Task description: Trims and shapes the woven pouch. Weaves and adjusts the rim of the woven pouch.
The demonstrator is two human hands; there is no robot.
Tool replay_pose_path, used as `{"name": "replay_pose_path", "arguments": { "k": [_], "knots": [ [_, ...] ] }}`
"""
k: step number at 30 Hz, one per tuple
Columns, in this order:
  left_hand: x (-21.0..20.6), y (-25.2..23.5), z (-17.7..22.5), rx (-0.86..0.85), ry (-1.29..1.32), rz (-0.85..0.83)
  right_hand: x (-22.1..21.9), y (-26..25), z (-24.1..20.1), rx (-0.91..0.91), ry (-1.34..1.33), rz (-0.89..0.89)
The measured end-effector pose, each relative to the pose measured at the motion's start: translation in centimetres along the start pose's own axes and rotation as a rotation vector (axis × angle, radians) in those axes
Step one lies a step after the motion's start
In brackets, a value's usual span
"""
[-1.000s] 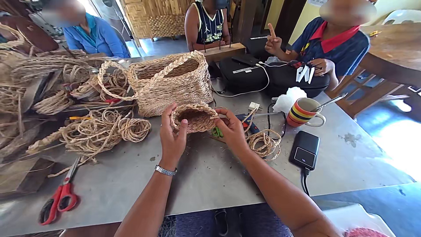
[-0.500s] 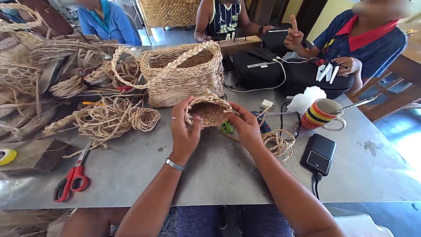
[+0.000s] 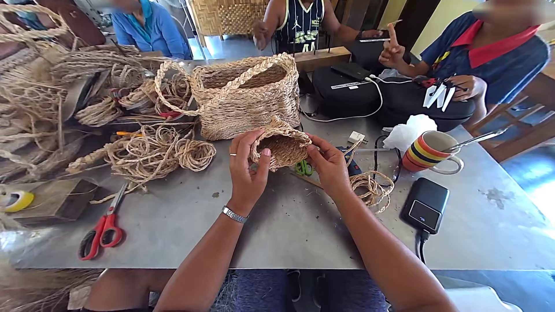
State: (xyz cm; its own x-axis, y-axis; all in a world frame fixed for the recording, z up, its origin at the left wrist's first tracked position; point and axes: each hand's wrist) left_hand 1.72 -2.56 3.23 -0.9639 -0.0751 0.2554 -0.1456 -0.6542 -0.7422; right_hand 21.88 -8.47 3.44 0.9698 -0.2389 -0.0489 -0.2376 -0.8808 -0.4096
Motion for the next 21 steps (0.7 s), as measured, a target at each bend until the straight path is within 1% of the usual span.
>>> {"name": "replay_pose_path", "arguments": {
  "k": [7,9,11,13,15,17,18,21],
  "knots": [
    [0.4,0.0,-0.8,0.150,0.157,0.007,-0.3,0.4,-0.8,0.054,0.006,-0.005],
    [0.2,0.1,-1.0,0.159,0.172,0.008,-0.4,0.5,-0.9,0.092,0.012,0.004],
    [0.1,0.2,-1.1,0.172,0.176,-0.034,-0.3,0.5,-1.0,0.161,0.026,0.002],
    [0.1,0.2,-1.1,0.187,0.123,-0.110,-0.2,0.5,-1.3,0.234,0.063,0.027],
    [0.1,0.2,-0.9,0.193,-0.033,-0.197,-0.1,0.3,-1.3,0.313,0.127,0.050],
    [-0.1,0.4,-0.6,0.138,-0.218,-0.224,-0.3,0.2,-1.0,0.421,0.220,0.045],
    [-0.3,0.5,-0.3,0.083,-0.258,-0.207,-0.6,0.2,-0.9,0.482,0.267,0.033],
    [-0.4,0.4,0.4,-0.185,-0.176,-0.111,-1.5,0.6,-0.9,0.596,0.350,-0.021]
  ]
}}
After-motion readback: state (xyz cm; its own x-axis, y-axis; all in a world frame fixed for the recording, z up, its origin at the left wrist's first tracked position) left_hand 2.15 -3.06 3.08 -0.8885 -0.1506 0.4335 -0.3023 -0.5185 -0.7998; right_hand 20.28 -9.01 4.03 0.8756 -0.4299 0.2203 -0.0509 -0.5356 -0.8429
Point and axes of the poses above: each hand's wrist, its own y-axis away from the middle knuckle, its own x-axis out of the back of the hand, z = x × y, and after that the axes turned 4 degrees about x, right-handed
